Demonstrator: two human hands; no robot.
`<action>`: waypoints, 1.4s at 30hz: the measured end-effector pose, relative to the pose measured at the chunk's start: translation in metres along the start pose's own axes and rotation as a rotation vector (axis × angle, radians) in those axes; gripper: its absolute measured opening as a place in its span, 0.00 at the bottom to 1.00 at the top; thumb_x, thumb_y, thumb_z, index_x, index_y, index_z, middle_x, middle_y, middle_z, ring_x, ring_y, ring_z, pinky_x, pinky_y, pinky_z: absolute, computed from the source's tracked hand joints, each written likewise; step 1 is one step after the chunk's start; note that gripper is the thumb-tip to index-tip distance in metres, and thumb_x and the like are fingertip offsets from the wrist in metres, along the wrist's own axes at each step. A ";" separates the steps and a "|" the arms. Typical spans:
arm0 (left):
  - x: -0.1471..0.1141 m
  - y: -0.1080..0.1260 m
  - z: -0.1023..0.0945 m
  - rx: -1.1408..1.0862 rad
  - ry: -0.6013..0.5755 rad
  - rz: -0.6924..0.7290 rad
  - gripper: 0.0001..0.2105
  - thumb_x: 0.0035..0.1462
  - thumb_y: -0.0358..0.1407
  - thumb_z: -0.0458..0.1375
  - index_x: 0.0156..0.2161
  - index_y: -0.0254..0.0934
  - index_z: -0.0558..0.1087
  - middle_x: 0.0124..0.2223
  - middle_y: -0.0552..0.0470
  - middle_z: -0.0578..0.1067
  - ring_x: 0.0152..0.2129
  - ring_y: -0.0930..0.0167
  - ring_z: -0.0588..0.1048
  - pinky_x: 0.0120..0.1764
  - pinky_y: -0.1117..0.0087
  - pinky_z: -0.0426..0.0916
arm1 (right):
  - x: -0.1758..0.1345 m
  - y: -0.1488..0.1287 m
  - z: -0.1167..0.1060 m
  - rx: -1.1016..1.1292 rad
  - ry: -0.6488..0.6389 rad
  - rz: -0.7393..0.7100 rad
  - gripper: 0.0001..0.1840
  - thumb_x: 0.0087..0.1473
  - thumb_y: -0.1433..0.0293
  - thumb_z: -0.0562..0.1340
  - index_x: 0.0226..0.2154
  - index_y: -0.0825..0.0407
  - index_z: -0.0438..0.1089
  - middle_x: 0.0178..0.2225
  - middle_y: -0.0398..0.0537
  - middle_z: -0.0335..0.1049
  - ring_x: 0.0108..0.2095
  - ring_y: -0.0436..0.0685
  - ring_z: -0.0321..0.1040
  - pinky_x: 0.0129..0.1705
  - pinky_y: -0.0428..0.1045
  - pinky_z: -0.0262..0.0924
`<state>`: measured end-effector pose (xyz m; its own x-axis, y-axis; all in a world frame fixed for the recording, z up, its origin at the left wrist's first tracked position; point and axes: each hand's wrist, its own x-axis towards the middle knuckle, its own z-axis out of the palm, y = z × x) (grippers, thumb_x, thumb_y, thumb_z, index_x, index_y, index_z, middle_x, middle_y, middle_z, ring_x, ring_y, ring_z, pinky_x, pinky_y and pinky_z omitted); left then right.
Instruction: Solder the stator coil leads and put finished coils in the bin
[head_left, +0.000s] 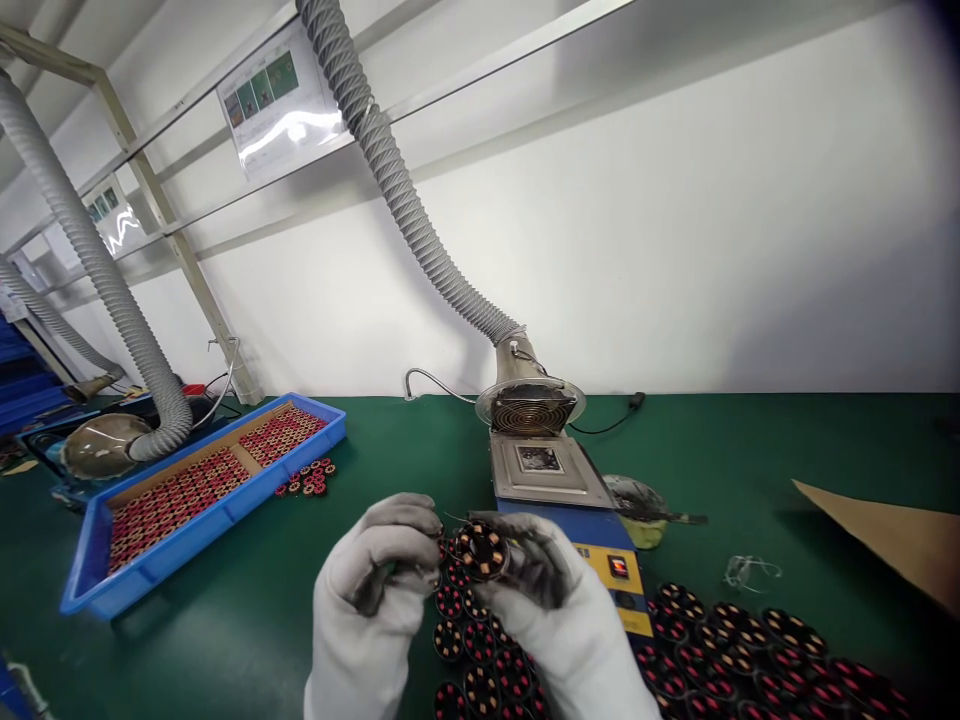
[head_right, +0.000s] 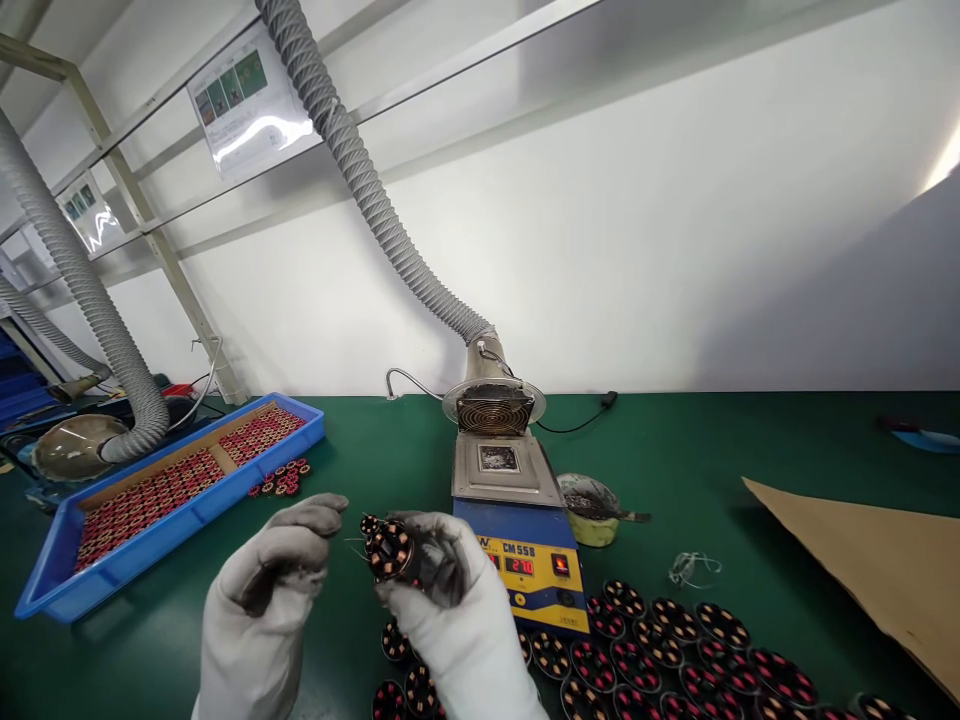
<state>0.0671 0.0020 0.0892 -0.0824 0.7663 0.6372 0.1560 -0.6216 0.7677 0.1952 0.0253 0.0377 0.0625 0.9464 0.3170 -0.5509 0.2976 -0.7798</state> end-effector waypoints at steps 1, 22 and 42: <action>0.002 -0.002 0.000 -0.060 0.026 -0.066 0.07 0.52 0.29 0.57 0.34 0.44 0.73 0.40 0.55 0.73 0.44 0.69 0.69 0.43 0.75 0.63 | -0.003 0.001 0.002 -0.098 0.031 -0.114 0.17 0.36 0.77 0.68 0.31 0.46 0.69 0.37 0.45 0.72 0.37 0.55 0.69 0.39 0.48 0.65; 0.001 -0.015 0.014 -0.422 0.121 -0.403 0.08 0.41 0.25 0.62 0.29 0.38 0.76 0.31 0.53 0.78 0.28 0.72 0.75 0.33 0.77 0.69 | -0.020 0.005 0.008 -0.591 0.145 -0.694 0.20 0.42 0.80 0.62 0.36 0.41 0.67 0.42 0.44 0.68 0.40 0.57 0.67 0.42 0.53 0.63; 0.007 -0.005 0.005 -0.317 -0.008 -0.379 0.13 0.46 0.32 0.59 0.41 0.35 0.74 0.43 0.46 0.75 0.42 0.63 0.71 0.40 0.72 0.68 | -0.019 0.003 -0.001 -0.699 -0.076 -0.678 0.26 0.42 0.82 0.62 0.41 0.40 0.64 0.44 0.44 0.67 0.43 0.56 0.66 0.45 0.52 0.63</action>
<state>0.0710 0.0108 0.0896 -0.0677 0.9484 0.3098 -0.1912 -0.3171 0.9289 0.1928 0.0083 0.0286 0.1172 0.5432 0.8314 0.2016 0.8067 -0.5555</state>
